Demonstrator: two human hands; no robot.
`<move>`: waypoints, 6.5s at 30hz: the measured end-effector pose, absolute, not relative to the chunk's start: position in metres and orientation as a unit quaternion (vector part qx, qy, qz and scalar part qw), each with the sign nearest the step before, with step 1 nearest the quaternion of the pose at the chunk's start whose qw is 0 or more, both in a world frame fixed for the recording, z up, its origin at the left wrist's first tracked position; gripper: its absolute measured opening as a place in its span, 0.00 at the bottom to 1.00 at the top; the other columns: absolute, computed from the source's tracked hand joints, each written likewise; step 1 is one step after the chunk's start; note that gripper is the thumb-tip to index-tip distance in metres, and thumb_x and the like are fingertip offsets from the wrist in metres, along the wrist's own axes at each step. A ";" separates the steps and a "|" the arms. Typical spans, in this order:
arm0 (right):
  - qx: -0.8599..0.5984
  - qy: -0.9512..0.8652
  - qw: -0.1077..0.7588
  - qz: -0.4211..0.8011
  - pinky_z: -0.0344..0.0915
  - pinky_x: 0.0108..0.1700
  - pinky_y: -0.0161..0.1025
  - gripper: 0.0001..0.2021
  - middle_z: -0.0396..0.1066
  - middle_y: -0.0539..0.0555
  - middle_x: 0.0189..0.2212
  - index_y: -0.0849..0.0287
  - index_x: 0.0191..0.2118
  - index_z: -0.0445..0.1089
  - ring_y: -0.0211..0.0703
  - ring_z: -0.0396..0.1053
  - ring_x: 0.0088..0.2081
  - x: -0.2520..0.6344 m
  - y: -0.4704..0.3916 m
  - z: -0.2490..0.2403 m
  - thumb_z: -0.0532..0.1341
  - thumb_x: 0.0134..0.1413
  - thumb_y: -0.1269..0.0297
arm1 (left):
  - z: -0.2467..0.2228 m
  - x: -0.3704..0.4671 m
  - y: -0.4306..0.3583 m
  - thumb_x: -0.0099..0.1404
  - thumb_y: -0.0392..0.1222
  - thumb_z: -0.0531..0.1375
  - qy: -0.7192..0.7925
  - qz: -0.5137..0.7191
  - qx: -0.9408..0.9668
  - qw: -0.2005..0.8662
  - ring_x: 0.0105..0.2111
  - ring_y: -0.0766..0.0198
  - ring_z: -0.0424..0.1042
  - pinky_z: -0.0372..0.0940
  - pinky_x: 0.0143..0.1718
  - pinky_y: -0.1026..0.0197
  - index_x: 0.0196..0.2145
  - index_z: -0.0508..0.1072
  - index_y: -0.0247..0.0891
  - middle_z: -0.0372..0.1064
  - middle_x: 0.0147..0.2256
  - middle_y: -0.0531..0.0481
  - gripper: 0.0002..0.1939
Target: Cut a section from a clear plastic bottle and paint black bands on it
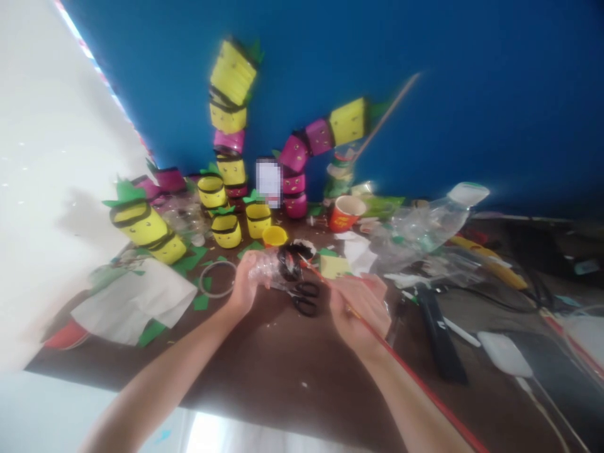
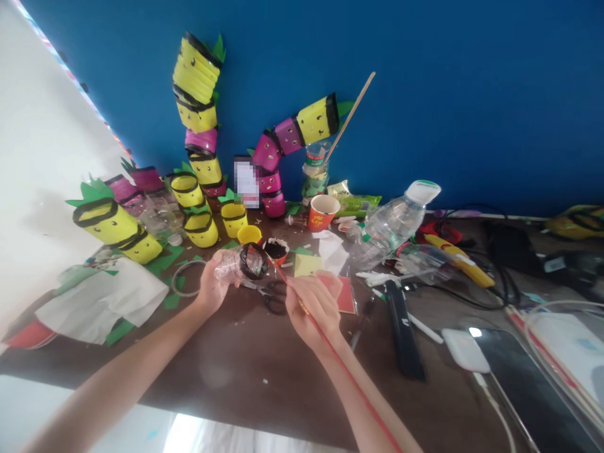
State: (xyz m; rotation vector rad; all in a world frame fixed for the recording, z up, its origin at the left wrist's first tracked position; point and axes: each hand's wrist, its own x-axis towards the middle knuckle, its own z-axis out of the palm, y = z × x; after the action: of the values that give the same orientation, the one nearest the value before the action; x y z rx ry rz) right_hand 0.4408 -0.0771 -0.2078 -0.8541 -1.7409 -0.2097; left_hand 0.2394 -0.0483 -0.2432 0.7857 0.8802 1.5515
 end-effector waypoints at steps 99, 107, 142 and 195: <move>-0.473 -0.837 0.276 -0.006 0.55 0.49 0.48 0.13 0.73 0.56 0.32 0.59 0.34 0.67 0.46 0.68 0.36 0.446 -0.019 -0.208 0.48 0.63 0.64 | -0.233 0.236 -0.047 0.61 0.52 0.51 0.305 0.592 0.136 0.733 0.26 0.60 0.73 0.66 0.22 0.63 0.37 0.73 0.32 0.74 0.31 0.41 0.21; -0.485 -0.833 0.262 -0.046 0.55 0.42 0.45 0.13 0.72 0.56 0.27 0.59 0.29 0.67 0.47 0.66 0.31 0.440 -0.014 -0.200 0.49 0.62 0.64 | -0.214 0.238 -0.053 0.63 0.51 0.49 0.207 0.480 0.071 0.849 0.35 0.55 0.75 0.70 0.30 0.61 0.50 0.67 0.23 0.72 0.43 0.30 0.28; -0.484 -0.786 0.325 0.205 0.63 0.33 0.37 0.12 0.72 0.50 0.26 0.56 0.28 0.67 0.42 0.70 0.30 0.432 0.001 -0.191 0.52 0.59 0.60 | -0.232 0.237 -0.050 0.62 0.51 0.52 0.184 0.477 0.044 0.858 0.43 0.50 0.74 0.69 0.39 0.57 0.57 0.60 0.22 0.71 0.47 0.29 0.32; -0.274 -0.829 0.486 -0.026 0.68 0.44 0.50 0.16 0.74 0.56 0.33 0.58 0.46 0.66 0.43 0.72 0.33 0.439 -0.070 -0.218 0.57 0.50 0.79 | -0.235 0.240 -0.048 0.51 0.51 0.60 0.342 0.690 0.239 0.592 0.23 0.65 0.68 0.60 0.19 0.66 0.37 0.65 0.40 0.70 0.28 0.52 0.18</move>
State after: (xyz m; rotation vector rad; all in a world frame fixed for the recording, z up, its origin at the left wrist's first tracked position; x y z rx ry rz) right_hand 0.4389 -0.0698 -0.2182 -0.6677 -2.0169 -0.0624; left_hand 0.2402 -0.0482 -0.2348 0.5555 0.7957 1.6038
